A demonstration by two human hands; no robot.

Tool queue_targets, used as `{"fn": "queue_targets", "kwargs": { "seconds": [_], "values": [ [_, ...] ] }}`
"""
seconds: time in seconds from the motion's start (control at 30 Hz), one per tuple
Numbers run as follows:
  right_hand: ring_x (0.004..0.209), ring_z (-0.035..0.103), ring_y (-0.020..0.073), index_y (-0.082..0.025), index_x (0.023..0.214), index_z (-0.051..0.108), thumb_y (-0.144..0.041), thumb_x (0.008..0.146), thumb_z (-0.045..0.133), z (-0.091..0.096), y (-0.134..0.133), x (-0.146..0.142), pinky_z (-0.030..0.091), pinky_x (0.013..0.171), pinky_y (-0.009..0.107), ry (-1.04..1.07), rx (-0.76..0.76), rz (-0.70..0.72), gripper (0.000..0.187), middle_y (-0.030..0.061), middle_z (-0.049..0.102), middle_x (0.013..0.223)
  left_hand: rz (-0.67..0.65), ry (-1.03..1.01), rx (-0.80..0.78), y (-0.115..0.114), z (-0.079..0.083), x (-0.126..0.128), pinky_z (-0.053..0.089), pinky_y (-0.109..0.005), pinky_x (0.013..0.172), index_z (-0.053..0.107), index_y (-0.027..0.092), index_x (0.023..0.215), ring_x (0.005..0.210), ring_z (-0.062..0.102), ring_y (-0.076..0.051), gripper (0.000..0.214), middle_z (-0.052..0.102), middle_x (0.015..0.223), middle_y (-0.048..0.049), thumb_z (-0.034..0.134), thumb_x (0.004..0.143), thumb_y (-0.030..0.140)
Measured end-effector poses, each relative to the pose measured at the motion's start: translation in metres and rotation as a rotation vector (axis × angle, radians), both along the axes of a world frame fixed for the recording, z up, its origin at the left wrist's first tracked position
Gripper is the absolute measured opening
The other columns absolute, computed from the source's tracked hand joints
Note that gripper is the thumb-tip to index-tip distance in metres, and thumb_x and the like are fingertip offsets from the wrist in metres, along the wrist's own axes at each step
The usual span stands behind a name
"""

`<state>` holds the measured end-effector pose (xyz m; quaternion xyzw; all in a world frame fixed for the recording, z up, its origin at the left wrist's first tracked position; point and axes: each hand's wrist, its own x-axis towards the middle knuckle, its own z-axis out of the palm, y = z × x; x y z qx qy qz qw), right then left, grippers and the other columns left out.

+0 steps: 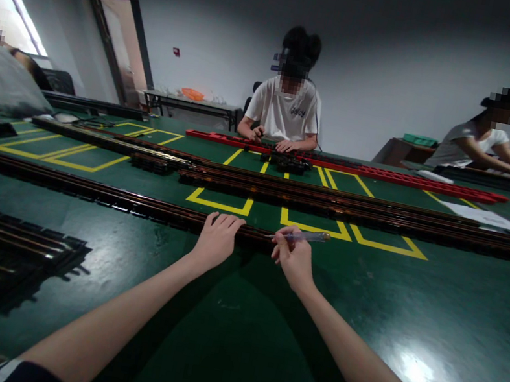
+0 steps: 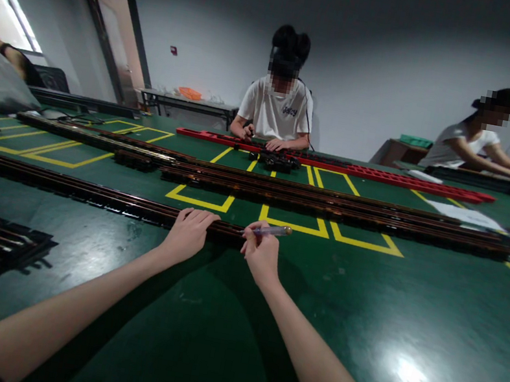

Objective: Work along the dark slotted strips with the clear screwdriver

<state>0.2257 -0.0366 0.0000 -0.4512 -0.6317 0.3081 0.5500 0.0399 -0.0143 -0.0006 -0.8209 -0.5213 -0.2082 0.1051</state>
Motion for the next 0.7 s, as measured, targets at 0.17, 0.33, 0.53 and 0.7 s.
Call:
{"fn": "queue_targets", "kwargs": {
  "seconds": [0.17, 0.33, 0.53, 0.7],
  "values": [
    [0.044, 0.053, 0.0118, -0.019, 0.078, 0.049, -0.053, 0.083, 0.05, 0.0029, -0.0022, -0.0004, 0.044, 0.038, 0.023, -0.012, -0.006, -0.007, 0.034, -0.0002, 0.056, 0.06, -0.006, -0.004, 0.001, 0.0002, 0.0003, -0.0002, 0.032, -0.046, 0.102, 0.058, 0.018, 0.114, 0.111, 0.055, -0.022, 0.041, 0.064, 0.115, -0.0069, 0.036, 0.082, 0.005],
    [0.042, 0.052, 0.0121, -0.019, 0.076, 0.049, -0.053, 0.084, 0.049, 0.0041, -0.0026, -0.0013, 0.043, 0.038, 0.023, -0.027, -0.005, -0.018, 0.034, -0.0015, 0.054, 0.055, 0.003, -0.003, -0.022, 0.0003, 0.0016, 0.0003, 0.032, -0.046, 0.103, 0.058, 0.018, 0.115, 0.111, 0.055, -0.022, 0.042, 0.064, 0.116, -0.0069, 0.036, 0.081, 0.005],
    [0.044, 0.054, 0.0119, -0.019, 0.078, 0.049, -0.052, 0.083, 0.051, 0.003, -0.0015, -0.0024, 0.043, 0.036, 0.022, -0.004, 0.011, -0.029, 0.034, 0.0003, 0.057, 0.063, -0.007, -0.017, -0.01, 0.0004, 0.0003, -0.0008, 0.031, -0.045, 0.102, 0.058, 0.018, 0.114, 0.11, 0.055, -0.022, 0.041, 0.064, 0.115, -0.0067, 0.035, 0.083, 0.006],
    [0.047, 0.056, 0.012, -0.019, 0.08, 0.05, -0.054, 0.083, 0.051, 0.0017, -0.0012, -0.0012, 0.045, 0.037, 0.023, 0.022, 0.014, -0.023, 0.035, 0.002, 0.058, 0.069, -0.016, -0.047, -0.042, 0.0006, 0.0003, -0.0018, 0.03, -0.045, 0.101, 0.058, 0.019, 0.114, 0.11, 0.054, -0.022, 0.038, 0.064, 0.115, -0.0065, 0.035, 0.085, 0.013]
  ]
}}
